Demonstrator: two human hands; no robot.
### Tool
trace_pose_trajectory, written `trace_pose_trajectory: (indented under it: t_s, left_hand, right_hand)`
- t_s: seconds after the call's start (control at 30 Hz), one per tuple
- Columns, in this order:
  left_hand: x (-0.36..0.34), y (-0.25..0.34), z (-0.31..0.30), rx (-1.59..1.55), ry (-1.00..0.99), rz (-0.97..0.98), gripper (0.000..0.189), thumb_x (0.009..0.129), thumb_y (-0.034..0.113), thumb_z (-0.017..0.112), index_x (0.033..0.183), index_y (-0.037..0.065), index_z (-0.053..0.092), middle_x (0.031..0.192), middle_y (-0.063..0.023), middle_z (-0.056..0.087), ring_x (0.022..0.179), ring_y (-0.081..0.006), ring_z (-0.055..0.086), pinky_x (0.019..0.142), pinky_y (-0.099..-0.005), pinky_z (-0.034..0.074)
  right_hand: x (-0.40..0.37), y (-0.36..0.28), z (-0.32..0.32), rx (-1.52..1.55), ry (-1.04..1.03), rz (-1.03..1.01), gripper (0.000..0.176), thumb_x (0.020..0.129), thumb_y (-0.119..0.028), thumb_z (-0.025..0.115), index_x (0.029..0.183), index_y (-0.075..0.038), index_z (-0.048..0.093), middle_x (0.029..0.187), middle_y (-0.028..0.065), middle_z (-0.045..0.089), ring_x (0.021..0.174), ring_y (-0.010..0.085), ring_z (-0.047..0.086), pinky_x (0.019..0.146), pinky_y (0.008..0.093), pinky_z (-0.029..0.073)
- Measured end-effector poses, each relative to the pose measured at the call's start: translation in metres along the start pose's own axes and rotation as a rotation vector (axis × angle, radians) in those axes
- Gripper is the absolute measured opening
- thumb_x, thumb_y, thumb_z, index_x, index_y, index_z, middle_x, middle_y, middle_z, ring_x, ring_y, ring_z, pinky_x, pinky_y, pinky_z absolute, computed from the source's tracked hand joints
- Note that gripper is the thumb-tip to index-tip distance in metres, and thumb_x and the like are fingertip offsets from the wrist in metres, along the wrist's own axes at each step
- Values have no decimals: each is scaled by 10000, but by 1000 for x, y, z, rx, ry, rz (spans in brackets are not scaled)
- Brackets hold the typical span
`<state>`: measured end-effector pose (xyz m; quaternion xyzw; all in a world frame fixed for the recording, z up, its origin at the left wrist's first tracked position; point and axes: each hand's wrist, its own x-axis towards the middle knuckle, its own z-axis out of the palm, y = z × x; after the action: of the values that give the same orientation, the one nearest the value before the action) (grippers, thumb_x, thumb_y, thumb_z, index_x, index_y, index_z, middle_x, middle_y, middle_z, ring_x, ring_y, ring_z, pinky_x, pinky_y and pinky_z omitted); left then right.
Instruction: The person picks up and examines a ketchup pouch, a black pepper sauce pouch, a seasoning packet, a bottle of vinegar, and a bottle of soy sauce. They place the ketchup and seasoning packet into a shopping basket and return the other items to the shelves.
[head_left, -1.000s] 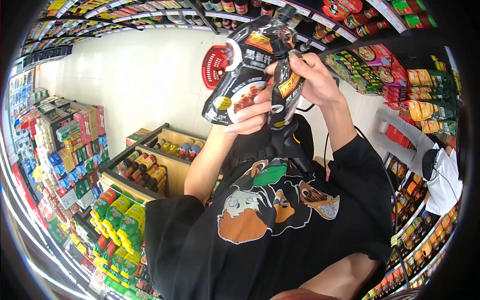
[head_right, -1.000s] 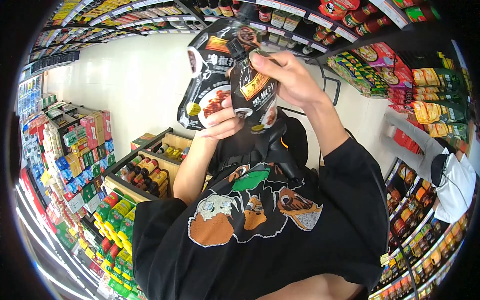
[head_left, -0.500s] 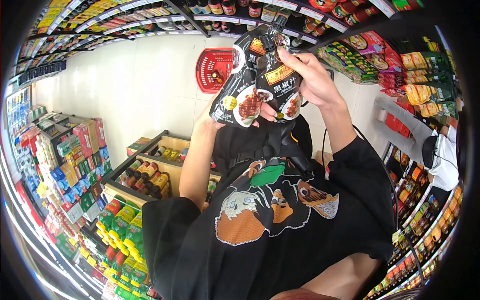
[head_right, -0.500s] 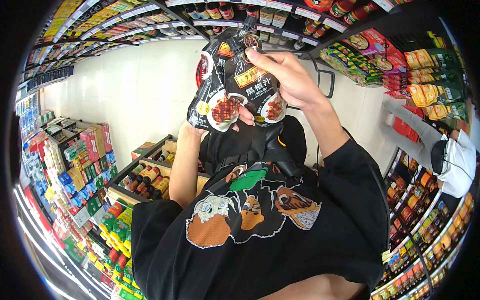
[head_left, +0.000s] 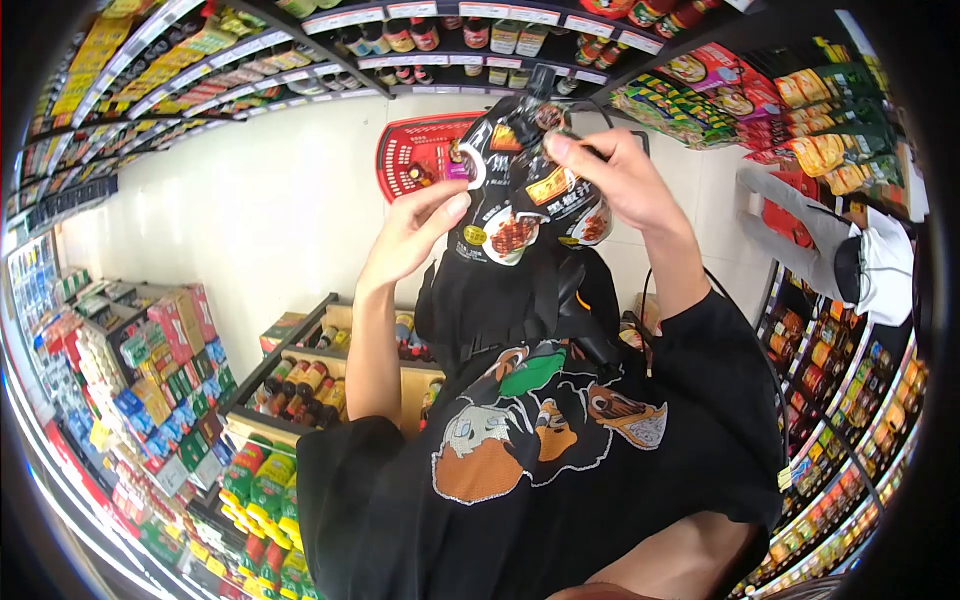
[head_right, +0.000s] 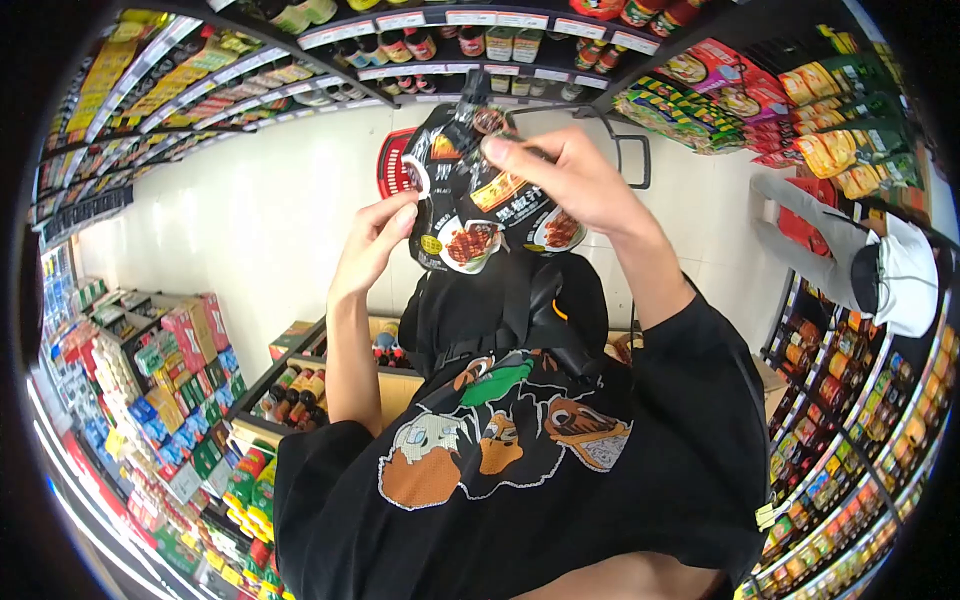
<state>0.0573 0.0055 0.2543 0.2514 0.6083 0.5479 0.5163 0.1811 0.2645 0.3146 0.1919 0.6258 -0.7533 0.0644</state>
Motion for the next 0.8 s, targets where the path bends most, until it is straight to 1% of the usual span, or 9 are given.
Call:
trace_pose_trajectory:
  t_s: [0.1, 0.2, 0.23, 0.37, 0.43, 0.47, 0.53, 0.63, 0.8]
  left_hand:
    - [14, 31, 21, -47, 248, 171, 342, 953, 159, 696, 1220, -43, 628, 1107, -91, 698, 1038, -160, 656, 930, -319, 518]
    - [33, 56, 28, 127, 268, 128, 338, 942, 177, 711, 1202, -29, 643, 1072, -76, 700, 962, -131, 663, 851, -285, 541]
    - [41, 53, 25, 239, 258, 174, 333, 929, 182, 726, 1179, -26, 654, 1023, -71, 696, 868, -87, 649, 718, -259, 536]
    - [69, 70, 19, 501, 219, 238, 313, 915, 171, 737, 1143, -32, 666, 981, -82, 686, 813, -63, 625, 640, -256, 497]
    - [83, 82, 21, 602, 125, 222, 292, 912, 172, 736, 1110, -34, 677, 859, -74, 679, 746, -72, 649, 575, -253, 467]
    - [89, 91, 26, 603, 119, 221, 292, 912, 172, 736, 1110, -34, 677, 859, -74, 679, 746, -72, 649, 575, -253, 467]
    - [103, 110, 41, 365, 77, -90, 268, 923, 180, 716, 1085, -32, 688, 762, -75, 681, 644, -100, 657, 563, -258, 478]
    - [141, 94, 50, 379, 131, 90, 260, 946, 186, 681, 1092, -29, 692, 731, -88, 698, 610, -124, 682, 565, -264, 493]
    - [198, 93, 40, 532, 104, 130, 259, 961, 182, 655, 1123, -16, 700, 793, -120, 732, 727, -132, 730, 627, -265, 519]
  right_hand:
    - [-4, 1, 5, -182, 50, -20, 417, 989, -386, 642, 948, 10, 766, 678, -52, 616, 617, 4, 458, 523, 231, 364]
    - [-5, 5, -1, -249, 77, -5, 408, 990, -382, 639, 946, 5, 762, 616, -53, 572, 556, 11, 422, 476, 241, 326]
    - [-5, 4, -4, -237, 69, 30, 408, 990, -382, 637, 953, 6, 762, 609, -54, 564, 543, 15, 411, 466, 246, 315]
    - [-4, 1, -21, -234, 54, -4, 414, 1000, -376, 623, 984, 18, 750, 605, -48, 551, 561, 29, 400, 489, 257, 326]
    - [-4, 1, -34, -250, 53, -12, 411, 1004, -368, 619, 994, 23, 745, 614, -44, 556, 577, 31, 404, 504, 258, 336]
    - [-2, 2, -41, -228, 41, -42, 407, 1008, -359, 614, 1006, 27, 740, 632, -38, 569, 598, 34, 415, 521, 259, 348]
    - [2, 2, -60, -205, 26, -73, 403, 1012, -351, 610, 1017, 32, 735, 650, -31, 583, 619, 38, 426, 537, 260, 361]
    - [9, 4, -87, -158, 42, -85, 392, 1022, -333, 597, 1046, 39, 721, 759, 9, 668, 709, 48, 492, 618, 256, 423]
    - [39, 46, -123, -124, 103, -187, 394, 1026, -323, 590, 1079, 48, 714, 1006, 44, 710, 817, 54, 538, 651, 258, 447]
